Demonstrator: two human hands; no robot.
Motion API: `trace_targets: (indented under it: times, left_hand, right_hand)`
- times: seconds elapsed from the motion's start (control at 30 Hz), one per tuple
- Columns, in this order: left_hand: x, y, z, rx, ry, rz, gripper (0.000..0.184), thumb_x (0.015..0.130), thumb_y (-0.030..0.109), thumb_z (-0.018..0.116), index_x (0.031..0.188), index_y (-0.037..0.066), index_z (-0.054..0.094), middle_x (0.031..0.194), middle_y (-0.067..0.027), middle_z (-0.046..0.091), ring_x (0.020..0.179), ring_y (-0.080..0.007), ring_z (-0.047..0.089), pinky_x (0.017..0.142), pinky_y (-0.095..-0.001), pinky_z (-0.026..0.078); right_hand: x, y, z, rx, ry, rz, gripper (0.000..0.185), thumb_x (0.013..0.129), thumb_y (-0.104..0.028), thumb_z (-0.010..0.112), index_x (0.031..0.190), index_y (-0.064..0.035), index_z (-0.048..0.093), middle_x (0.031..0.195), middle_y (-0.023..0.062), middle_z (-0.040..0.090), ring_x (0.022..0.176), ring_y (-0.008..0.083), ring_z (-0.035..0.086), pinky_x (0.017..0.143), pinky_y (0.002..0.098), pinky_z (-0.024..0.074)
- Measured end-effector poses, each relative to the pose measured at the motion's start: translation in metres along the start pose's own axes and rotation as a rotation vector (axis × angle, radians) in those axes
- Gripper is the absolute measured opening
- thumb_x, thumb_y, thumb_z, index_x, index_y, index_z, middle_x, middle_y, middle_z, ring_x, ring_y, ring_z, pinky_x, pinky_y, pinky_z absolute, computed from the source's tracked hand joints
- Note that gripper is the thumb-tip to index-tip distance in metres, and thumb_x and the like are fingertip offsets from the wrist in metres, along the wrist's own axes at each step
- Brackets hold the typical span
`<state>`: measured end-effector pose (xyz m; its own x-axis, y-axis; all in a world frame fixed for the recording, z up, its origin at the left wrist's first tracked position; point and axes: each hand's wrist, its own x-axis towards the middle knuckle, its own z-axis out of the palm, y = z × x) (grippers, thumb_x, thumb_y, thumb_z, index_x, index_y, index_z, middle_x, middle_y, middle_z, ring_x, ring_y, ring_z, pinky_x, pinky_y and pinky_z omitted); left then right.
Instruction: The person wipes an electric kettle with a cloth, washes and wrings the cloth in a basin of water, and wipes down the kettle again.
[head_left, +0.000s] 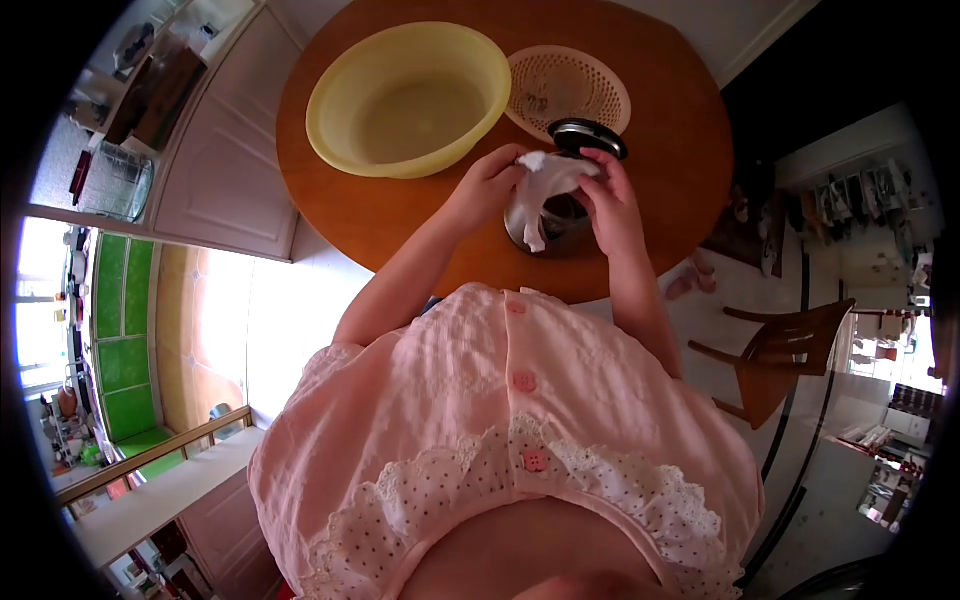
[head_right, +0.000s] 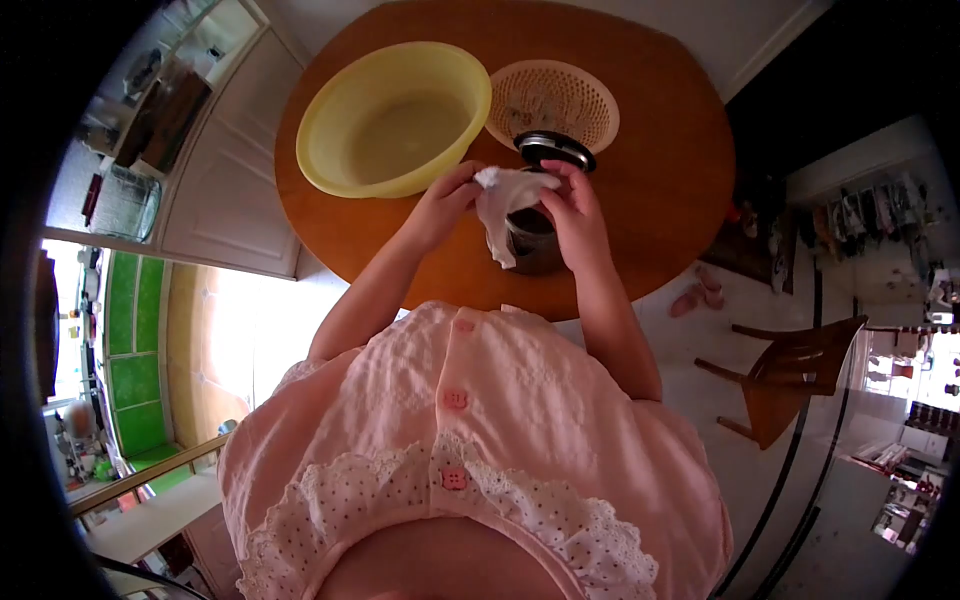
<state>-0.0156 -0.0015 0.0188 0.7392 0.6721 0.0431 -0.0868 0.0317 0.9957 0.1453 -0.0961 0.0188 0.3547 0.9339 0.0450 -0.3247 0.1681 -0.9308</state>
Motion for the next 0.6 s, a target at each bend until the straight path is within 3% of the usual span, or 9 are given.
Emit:
trace_targets:
  times: [0.07,0.17,0.2,0.3,0.33,0.43,0.47,0.57,0.6]
  left_hand:
    - [-0.001,0.008,0.007,-0.050,-0.010,-0.030,0.016,0.086,0.012,0.050,0.098,0.002,0.051,0.082,-0.0002,0.054,0.078,-0.0076,0.049,0.071,-0.0228,0.041]
    - [-0.002,0.013,0.013,0.144,-0.056,0.036,0.016,0.085,0.015,0.054,0.094,0.003,0.052,0.083,0.0001,0.054,0.076,-0.0067,0.049,0.066,-0.0216,0.041]
    - [0.002,0.009,0.012,0.199,0.026,0.136,0.016,0.085,0.016,0.055,0.091,0.002,0.053,0.079,0.0009,0.053,0.071,-0.0053,0.048,0.061,-0.0207,0.040]
    - [0.002,0.008,0.008,0.063,0.274,0.102,0.015,0.086,0.017,0.053,0.088,0.001,0.054,0.074,0.0020,0.052,0.067,-0.0043,0.046,0.058,-0.0198,0.039]
    - [0.001,0.012,0.007,0.043,0.300,0.079,0.016,0.087,0.017,0.052,0.087,0.001,0.054,0.070,0.0027,0.050,0.063,-0.0040,0.044,0.055,-0.0195,0.038]
    - [0.003,0.005,0.002,0.083,0.303,0.170,0.017,0.087,0.017,0.051,0.084,0.001,0.055,0.069,0.0036,0.049,0.062,-0.0037,0.042,0.052,-0.0187,0.036]
    - [0.003,0.005,-0.002,0.194,0.282,0.108,0.017,0.087,0.018,0.052,0.090,0.001,0.052,0.077,0.0012,0.051,0.070,-0.0057,0.046,0.060,-0.0200,0.039]
    - [0.011,-0.004,0.007,-0.067,0.233,0.141,0.024,0.083,0.015,0.057,0.100,0.001,0.047,0.089,-0.0026,0.051,0.083,-0.0093,0.048,0.072,-0.0229,0.041]
    - [0.008,0.002,0.009,0.100,0.174,0.121,0.038,0.079,0.011,0.062,0.108,-0.001,0.041,0.100,-0.0059,0.050,0.094,-0.0126,0.047,0.082,-0.0254,0.039]
  right_hand:
    - [-0.001,-0.002,0.010,0.092,-0.042,0.019,0.037,0.079,-0.005,0.058,0.113,-0.0044,0.042,0.100,0.0048,0.051,0.088,0.0113,0.051,0.076,0.0237,0.0428]
    - [-0.003,0.005,0.014,-0.149,-0.013,0.002,0.039,0.077,-0.003,0.060,0.111,-0.0043,0.041,0.100,0.0052,0.050,0.090,0.0125,0.051,0.078,0.0245,0.0425]
    - [-0.002,0.005,0.013,-0.129,0.018,-0.007,0.039,0.075,0.000,0.061,0.108,-0.0045,0.041,0.098,0.0049,0.050,0.089,0.0118,0.051,0.077,0.0239,0.0422]
    - [0.001,0.007,-0.001,-0.174,0.058,-0.168,0.039,0.075,0.000,0.060,0.109,-0.0049,0.042,0.095,0.0042,0.050,0.086,0.0106,0.051,0.074,0.0229,0.0421]
    - [0.001,0.005,-0.009,-0.329,0.070,-0.198,0.034,0.079,0.001,0.056,0.109,-0.0042,0.043,0.100,0.0043,0.050,0.088,0.0102,0.050,0.077,0.0220,0.0417]
    - [-0.002,-0.001,-0.016,-0.550,0.198,-0.223,0.021,0.081,-0.003,0.053,0.102,-0.0031,0.048,0.091,0.0040,0.052,0.073,0.0096,0.051,0.066,0.0219,0.0421]
    - [-0.002,0.003,-0.018,-0.552,0.223,-0.285,0.015,0.086,-0.006,0.047,0.101,-0.0027,0.049,0.090,0.0046,0.053,0.071,0.0094,0.051,0.065,0.0226,0.0436]
    - [-0.004,0.004,-0.008,-0.262,0.187,-0.165,0.016,0.089,-0.009,0.042,0.103,-0.0024,0.048,0.091,0.0056,0.054,0.073,0.0101,0.053,0.065,0.0231,0.0453]
    - [-0.005,0.004,-0.010,-0.298,0.189,-0.065,0.018,0.090,-0.011,0.040,0.105,-0.0034,0.046,0.097,0.0066,0.053,0.083,0.0126,0.055,0.072,0.0259,0.0462]
